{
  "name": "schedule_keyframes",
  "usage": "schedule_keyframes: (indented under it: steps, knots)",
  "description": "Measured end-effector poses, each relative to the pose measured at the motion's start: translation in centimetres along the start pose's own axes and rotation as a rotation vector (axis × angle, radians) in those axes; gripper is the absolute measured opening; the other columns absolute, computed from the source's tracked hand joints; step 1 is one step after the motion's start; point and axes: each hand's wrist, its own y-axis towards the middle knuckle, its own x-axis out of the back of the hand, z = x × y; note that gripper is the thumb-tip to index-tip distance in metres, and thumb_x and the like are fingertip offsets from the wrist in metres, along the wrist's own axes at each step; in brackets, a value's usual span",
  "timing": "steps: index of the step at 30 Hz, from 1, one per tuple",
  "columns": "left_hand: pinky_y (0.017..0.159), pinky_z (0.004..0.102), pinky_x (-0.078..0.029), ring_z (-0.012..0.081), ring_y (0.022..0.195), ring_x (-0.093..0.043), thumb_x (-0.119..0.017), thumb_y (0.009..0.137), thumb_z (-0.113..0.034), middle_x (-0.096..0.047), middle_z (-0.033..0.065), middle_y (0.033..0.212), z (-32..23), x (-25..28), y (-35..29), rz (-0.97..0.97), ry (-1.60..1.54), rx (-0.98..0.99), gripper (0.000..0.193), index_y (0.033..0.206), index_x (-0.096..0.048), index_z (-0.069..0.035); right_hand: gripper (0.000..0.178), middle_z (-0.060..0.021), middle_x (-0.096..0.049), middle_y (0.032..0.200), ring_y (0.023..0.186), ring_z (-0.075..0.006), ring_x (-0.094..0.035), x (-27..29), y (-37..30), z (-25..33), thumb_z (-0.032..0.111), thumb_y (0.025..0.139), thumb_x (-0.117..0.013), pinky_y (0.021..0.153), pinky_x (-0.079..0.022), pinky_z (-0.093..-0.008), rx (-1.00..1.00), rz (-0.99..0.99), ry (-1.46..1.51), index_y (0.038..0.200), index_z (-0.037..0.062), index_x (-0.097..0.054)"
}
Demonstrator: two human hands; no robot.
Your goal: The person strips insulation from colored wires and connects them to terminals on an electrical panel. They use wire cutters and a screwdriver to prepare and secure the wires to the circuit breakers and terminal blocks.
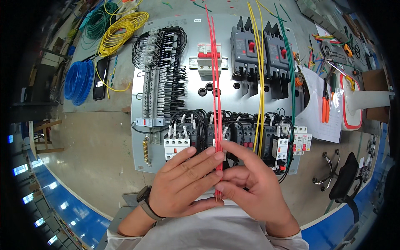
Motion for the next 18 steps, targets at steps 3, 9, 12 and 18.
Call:
schedule_keyframes:
  steps: [3,9,12,18]
  knots:
    - [0.122,0.0488,-0.038,0.0352,0.138,-0.063,-0.096,0.075,-0.042,-0.067,0.0187,0.144,-0.2,0.1,0.1,-0.001,-0.004,0.008,0.071,0.130,-0.071,-0.005,0.076,-0.0095,-0.076,0.102,0.092,-0.0095,-0.070,0.1,0.2,-0.5,-0.005,0.102,-0.065,0.080,-0.058,-0.0265,0.015,0.014,0.012,0.167,0.0037,-0.028]
    - [0.123,0.0486,-0.038,0.0346,0.141,-0.061,-0.096,0.076,-0.040,-0.065,0.0191,0.147,-0.3,0.6,0.1,0.032,0.007,0.003,0.070,0.131,-0.070,-0.004,0.083,-0.0087,-0.074,0.101,0.091,-0.0091,-0.068,-0.1,0.5,-0.7,-0.006,0.102,-0.064,0.083,-0.057,-0.0263,0.035,0.037,0.103,0.171,0.0068,-0.019]
    - [0.122,0.0495,-0.039,0.0361,0.140,-0.060,-0.093,0.077,-0.030,-0.064,0.0188,0.148,-0.3,0.8,0.1,0.031,-0.016,-0.006,0.064,0.132,-0.071,-0.005,0.085,-0.0093,-0.074,0.104,0.093,-0.0096,-0.069,-0.3,0.2,-0.5,-0.007,0.102,-0.064,0.084,-0.057,-0.0265,0.016,0.039,0.138,0.171,0.0075,-0.017]
    - [0.121,0.0506,-0.040,0.0348,0.140,-0.058,-0.075,0.086,-0.026,-0.063,0.0143,0.149,-1.4,3.3,1.5,0.133,0.014,-0.069,0.053,0.135,-0.069,-0.008,0.088,-0.0085,-0.073,0.111,0.100,-0.0109,-0.068,0.4,-0.9,0.5,-0.005,0.103,-0.064,0.090,-0.056,-0.0283,0.003,0.118,0.160,0.173,0.0124,-0.013]
